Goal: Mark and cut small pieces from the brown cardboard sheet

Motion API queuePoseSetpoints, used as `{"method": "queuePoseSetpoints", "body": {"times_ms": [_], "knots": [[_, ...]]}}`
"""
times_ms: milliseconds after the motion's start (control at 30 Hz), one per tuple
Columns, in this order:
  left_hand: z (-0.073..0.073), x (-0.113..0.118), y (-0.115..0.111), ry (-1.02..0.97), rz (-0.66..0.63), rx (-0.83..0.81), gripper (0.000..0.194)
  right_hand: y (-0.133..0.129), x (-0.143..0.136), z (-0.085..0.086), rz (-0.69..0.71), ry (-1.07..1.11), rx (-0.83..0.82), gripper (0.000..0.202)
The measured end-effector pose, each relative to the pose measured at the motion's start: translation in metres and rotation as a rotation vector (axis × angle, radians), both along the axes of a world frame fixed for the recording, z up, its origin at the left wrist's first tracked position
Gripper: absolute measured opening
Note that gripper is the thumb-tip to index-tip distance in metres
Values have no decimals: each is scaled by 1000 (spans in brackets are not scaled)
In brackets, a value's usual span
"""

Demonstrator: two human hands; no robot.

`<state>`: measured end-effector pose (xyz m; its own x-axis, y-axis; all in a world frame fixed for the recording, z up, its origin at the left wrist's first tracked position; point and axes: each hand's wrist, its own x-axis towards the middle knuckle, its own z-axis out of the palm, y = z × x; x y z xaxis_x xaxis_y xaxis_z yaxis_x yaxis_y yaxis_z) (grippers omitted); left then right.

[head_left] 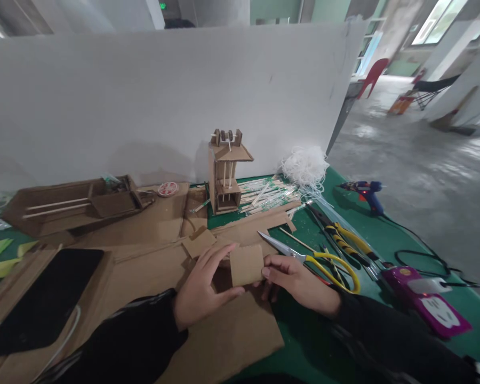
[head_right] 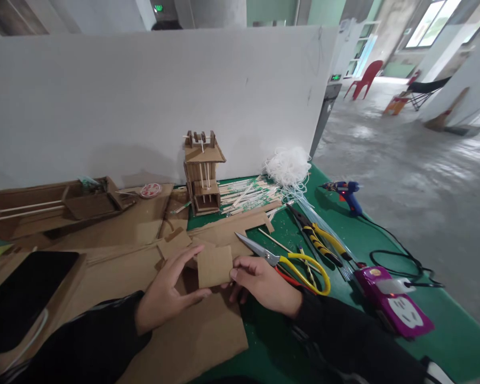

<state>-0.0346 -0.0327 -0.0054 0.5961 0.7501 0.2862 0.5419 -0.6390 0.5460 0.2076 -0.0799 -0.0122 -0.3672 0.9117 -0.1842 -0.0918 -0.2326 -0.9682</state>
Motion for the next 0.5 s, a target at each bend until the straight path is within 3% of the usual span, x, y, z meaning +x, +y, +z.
{"method": "queuePoseSetpoints", "body": {"times_ms": [333, 500], "knots": [[2, 1, 0, -19, 22, 2, 68, 5, 2, 3, -88, -23, 7, 32], [-1, 0, 4, -75, 17, 104, 43, 5, 2, 1, -61, -34, 4, 35]]}}
